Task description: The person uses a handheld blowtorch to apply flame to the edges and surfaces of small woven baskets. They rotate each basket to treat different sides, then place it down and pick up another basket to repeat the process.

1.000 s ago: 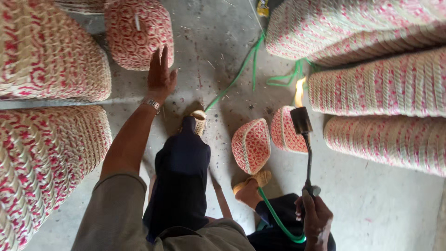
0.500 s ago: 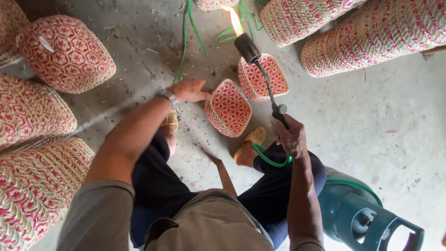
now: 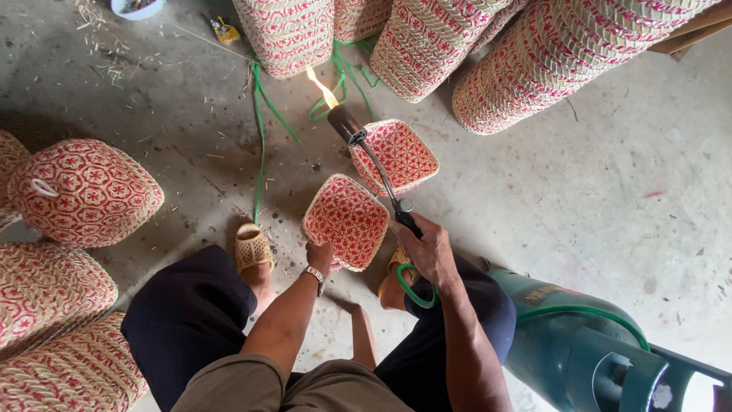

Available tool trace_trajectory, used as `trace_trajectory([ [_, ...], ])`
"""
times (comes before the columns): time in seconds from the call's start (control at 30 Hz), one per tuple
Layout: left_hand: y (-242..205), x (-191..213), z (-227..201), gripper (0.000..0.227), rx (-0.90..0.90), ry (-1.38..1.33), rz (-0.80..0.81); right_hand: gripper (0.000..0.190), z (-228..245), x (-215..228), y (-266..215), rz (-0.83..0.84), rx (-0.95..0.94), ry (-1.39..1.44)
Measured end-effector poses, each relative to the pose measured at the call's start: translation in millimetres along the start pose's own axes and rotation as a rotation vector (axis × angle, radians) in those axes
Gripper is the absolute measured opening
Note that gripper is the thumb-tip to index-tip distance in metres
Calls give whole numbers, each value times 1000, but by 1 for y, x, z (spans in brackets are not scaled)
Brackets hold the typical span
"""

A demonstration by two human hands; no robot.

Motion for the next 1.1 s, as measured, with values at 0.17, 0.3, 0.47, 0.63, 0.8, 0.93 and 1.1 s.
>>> trace_trajectory([
  [0.17,-15,44,-17,49,-48,-151,34,33,-5,0,1,22,16,-26],
  [0.3,-43,72,-55,38,-135,-372,247,25,-2,-1,-8,47,51,-46],
  [0.47,-130,84,-137,28,-473,-457,467,23,15,-9,-35,128,220,-78],
  [0.63,-220,100,-162,30,-600,-429,460,27,34,-34,-70,221,184,-68],
  [0.8,-253,98,-144,30,-716,-364,533,23,47,-65,-72,98,236,-86],
  [0.93,-256,92,-128,33,-724,-337,514,18,84,-86,-80,55,750,-171],
  [1.1,-262,104,-133,39,-740,-331,439,19,97,-75,-104,76,719,-192],
])
Point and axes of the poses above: each hand's wrist, its own y-axis towards the middle knuckle, its own x-axis out of the back of the hand, z = x × y, the point moved 6 cm from there along y, towards the middle knuckle, and after that the axes turned 8 degrees about x, right-handed, at the moved point
